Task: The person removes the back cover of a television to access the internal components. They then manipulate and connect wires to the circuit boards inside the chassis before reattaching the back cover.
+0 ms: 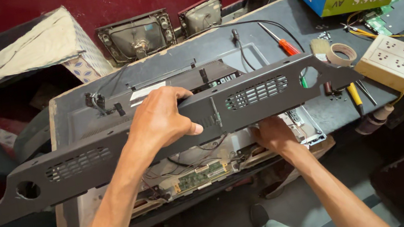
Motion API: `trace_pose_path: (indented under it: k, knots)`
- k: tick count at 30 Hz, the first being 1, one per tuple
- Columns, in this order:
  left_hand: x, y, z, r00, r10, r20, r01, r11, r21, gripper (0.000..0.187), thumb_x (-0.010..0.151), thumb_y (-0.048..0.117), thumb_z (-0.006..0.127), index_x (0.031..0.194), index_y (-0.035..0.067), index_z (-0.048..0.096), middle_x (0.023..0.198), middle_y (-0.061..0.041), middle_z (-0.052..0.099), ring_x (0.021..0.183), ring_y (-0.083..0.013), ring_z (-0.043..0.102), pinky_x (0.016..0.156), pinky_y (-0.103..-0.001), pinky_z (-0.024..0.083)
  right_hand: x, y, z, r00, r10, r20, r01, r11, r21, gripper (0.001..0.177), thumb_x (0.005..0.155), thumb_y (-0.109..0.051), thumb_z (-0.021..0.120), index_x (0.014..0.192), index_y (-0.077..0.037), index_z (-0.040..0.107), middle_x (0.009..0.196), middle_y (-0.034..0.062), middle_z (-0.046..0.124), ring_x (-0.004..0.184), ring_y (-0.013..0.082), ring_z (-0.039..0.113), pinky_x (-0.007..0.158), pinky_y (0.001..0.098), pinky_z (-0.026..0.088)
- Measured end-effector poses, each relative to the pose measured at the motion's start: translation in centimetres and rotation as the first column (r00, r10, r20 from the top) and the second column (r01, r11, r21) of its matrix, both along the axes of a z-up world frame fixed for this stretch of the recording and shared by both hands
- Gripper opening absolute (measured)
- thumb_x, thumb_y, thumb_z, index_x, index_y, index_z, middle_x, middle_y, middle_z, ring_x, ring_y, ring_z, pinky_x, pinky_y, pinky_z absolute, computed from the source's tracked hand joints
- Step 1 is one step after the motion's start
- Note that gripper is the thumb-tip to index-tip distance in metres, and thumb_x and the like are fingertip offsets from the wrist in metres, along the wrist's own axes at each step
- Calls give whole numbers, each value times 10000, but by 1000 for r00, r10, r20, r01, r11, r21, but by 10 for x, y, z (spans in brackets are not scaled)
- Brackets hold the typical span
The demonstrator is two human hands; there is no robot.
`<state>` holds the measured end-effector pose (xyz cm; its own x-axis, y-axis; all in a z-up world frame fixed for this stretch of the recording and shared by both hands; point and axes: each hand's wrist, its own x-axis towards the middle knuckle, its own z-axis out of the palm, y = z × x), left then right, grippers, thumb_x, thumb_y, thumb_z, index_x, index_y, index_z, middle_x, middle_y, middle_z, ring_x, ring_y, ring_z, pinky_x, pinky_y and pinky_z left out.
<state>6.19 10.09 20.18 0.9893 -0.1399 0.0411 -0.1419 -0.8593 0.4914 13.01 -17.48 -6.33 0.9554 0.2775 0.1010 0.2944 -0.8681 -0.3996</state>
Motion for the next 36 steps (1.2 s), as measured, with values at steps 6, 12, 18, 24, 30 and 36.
trace_pose_path:
  k: [6, 12, 18, 24, 30, 36]
  knots:
    - [-2, -1, -1, 1000, 18, -1, -18, 1000, 4, 716, 490, 215, 943, 1169, 101, 748, 946, -165, 772, 963, -318, 738, 867, -420, 551, 10, -4, -12, 998, 59, 34, -62, 994, 93, 441, 882, -299, 662, 1219, -16, 636, 1182, 305, 642, 1087, 491, 599, 941, 541, 477]
    - [-3, -2, -2, 1000, 17, 5, -17, 1000, 7, 697, 490, 214, 946, 1152, 107, 757, 941, -164, 766, 962, -328, 732, 859, -432, 550, 1, -4, -2, 1000, -1, 20, -1, 995, 100, 439, 863, -316, 710, 1194, -32, 667, 1168, 286, 659, 1101, 470, 610, 961, 511, 487]
    - [-5, -4, -3, 1000, 17, -25, -17, 1000, -1, 684, 500, 213, 928, 1156, 112, 762, 865, -163, 766, 907, -328, 745, 816, -442, 563, -3, 6, 8, 950, 225, 218, -220, 974, -46, 368, 836, -134, 633, 1191, -75, 708, 1148, 240, 697, 1092, 447, 632, 972, 490, 500]
    - [-4, -2, -5, 1000, -1, 15, 1, 1000, -2, 698, 499, 211, 926, 1161, 81, 746, 836, -163, 758, 905, -332, 737, 806, -448, 556, -6, 28, 42, 987, 51, -149, -43, 997, 62, 266, 940, -168, 564, 1151, -60, 683, 1168, 171, 721, 1098, 369, 660, 977, 461, 511]
    - [1, 1, -10, 993, -38, 110, 39, 999, -14, 697, 472, 220, 936, 1124, 52, 755, 892, -165, 748, 930, -352, 719, 809, -455, 550, -48, 93, 60, 939, 344, -25, -345, 932, -108, 424, 926, -369, 689, 1263, -114, 655, 1210, 236, 667, 1142, 446, 590, 988, 521, 462]
    - [0, 3, -8, 998, -16, 55, 18, 1000, -25, 715, 487, 228, 927, 1156, 58, 741, 961, -184, 756, 987, -346, 724, 861, -442, 558, -70, 143, 42, 948, 318, -5, -317, 944, 91, 705, 791, -226, 784, 1387, -1, 482, 1267, 270, 614, 1172, 465, 573, 1010, 516, 460]
